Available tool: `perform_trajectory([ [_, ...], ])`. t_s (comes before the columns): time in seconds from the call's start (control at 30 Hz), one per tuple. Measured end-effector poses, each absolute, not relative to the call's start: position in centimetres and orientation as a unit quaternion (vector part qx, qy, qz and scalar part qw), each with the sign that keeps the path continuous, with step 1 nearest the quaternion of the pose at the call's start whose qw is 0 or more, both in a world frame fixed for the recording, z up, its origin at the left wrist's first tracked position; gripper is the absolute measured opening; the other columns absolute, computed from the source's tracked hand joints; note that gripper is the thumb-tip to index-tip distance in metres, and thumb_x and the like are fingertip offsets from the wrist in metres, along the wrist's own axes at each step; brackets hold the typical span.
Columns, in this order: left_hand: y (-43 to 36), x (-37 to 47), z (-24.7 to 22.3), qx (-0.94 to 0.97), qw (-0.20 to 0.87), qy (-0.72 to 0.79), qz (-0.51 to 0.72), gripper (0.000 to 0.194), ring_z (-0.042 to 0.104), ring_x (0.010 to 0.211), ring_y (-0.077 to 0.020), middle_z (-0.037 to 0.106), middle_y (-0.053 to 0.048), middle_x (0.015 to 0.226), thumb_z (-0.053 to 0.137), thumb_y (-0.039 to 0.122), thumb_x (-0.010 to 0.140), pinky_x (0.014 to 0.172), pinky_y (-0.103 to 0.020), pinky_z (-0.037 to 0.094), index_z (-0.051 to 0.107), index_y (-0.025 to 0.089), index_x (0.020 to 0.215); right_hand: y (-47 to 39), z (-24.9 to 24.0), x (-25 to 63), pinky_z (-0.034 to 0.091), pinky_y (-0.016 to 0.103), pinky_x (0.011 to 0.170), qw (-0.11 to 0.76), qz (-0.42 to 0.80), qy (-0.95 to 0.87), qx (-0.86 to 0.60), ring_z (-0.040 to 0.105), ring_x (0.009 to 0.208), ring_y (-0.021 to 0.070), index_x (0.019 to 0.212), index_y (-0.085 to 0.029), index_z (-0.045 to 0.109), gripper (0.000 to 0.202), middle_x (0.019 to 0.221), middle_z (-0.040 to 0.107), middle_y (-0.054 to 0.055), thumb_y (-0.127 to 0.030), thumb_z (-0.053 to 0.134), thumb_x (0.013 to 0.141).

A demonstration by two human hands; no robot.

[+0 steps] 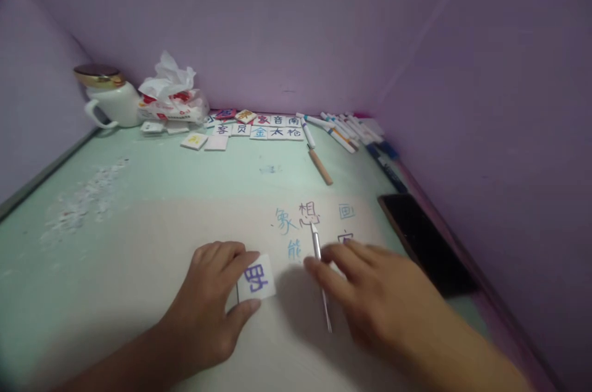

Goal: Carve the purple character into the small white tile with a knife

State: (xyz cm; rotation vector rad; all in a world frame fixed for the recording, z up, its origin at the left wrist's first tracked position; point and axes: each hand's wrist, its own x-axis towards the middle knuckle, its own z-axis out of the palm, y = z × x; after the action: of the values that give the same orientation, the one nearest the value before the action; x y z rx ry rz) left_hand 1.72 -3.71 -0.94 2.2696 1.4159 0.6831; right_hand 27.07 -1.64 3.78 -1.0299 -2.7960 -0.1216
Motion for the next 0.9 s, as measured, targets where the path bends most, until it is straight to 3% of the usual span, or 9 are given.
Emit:
perform_trajectory([
  [0.1,-3.7,1.8,-1.0,0.808,0.178,0.506,0.242,0.042,0.047,0.093,-0.0275,0.052,-0.012,0.102,0.059,0.015,0.069,0.085,-0.051,0.035,0.051,0.014,0.11,1.5,3.3,26.0,0.047,0.032,0.058,0.018,-0.029,-0.954,-0.298,0.061,0.072,0.0211,0.096,-0.018,0.064,0.036,0.091,0.067,0.009,0.002,0.047,0.07],
  [0.27,-3.8,1.8,-0.9,0.81,0.174,0.506,0.239,0.04,0.046,0.093,-0.0277,0.051,-0.012,0.101,0.058,0.016,0.07,0.085,-0.051,0.035,0.051,0.014,0.109,2.9,2.5,25.2,0.042,0.032,0.057,-0.059,-0.007,-0.968,-0.242,0.056,0.064,0.0199,0.076,-0.017,0.059,0.018,0.074,0.062,0.005,-0.001,0.051,0.072],
  [0.53,-3.5,1.7,-1.0,0.813,0.172,0.501,0.243,0.039,0.047,0.091,-0.0277,0.052,-0.012,0.1,0.059,0.017,0.069,0.084,-0.052,0.036,0.053,0.012,0.108,4.0,3.1,24.9,0.037,0.03,0.051,-0.084,0.009,-0.98,-0.177,0.051,0.056,0.0158,0.077,-0.017,0.054,0.019,0.072,0.058,0.003,0.0,0.048,0.08],
  [0.63,-3.5,1.6,-1.0,0.814,0.172,0.498,0.246,0.039,0.047,0.09,-0.0278,0.052,-0.013,0.1,0.059,0.018,0.069,0.083,-0.052,0.036,0.053,0.012,0.107,4.0,3.5,25.4,0.04,0.029,0.054,-0.018,0.032,-0.979,-0.198,0.054,0.059,0.0156,0.077,-0.019,0.053,0.02,0.075,0.059,0.004,-0.004,0.044,0.085],
  [0.73,-3.6,1.6,-0.9,0.814,0.174,0.499,0.243,0.039,0.047,0.09,-0.0276,0.052,-0.013,0.1,0.059,0.018,0.069,0.082,-0.051,0.037,0.053,0.012,0.108,2.9,3.8,25.4,0.042,0.026,0.052,0.147,0.058,-0.954,-0.254,0.059,0.062,0.0152,0.085,-0.021,0.055,0.015,0.081,0.063,0.006,-0.009,0.045,0.086],
  [0.8,-3.6,1.6,-0.9,0.815,0.175,0.497,0.243,0.039,0.048,0.09,-0.0277,0.052,-0.013,0.1,0.059,0.018,0.069,0.082,-0.05,0.037,0.053,0.012,0.108,1.7,3.8,25.0,0.042,0.025,0.049,0.262,0.11,-0.915,-0.285,0.059,0.058,0.0146,0.089,-0.023,0.053,0.017,0.074,0.062,0.003,-0.008,0.05,0.082],
  [0.9,-3.6,1.6,-1.0,0.815,0.174,0.496,0.246,0.039,0.048,0.09,-0.0282,0.052,-0.013,0.099,0.059,0.018,0.069,0.082,-0.05,0.036,0.054,0.011,0.107,-0.4,3.0,23.7,0.042,0.026,0.046,0.358,0.202,-0.855,-0.317,0.058,0.051,0.0152,0.085,-0.026,0.048,0.025,0.065,0.06,0.0,-0.005,0.055,0.074],
])
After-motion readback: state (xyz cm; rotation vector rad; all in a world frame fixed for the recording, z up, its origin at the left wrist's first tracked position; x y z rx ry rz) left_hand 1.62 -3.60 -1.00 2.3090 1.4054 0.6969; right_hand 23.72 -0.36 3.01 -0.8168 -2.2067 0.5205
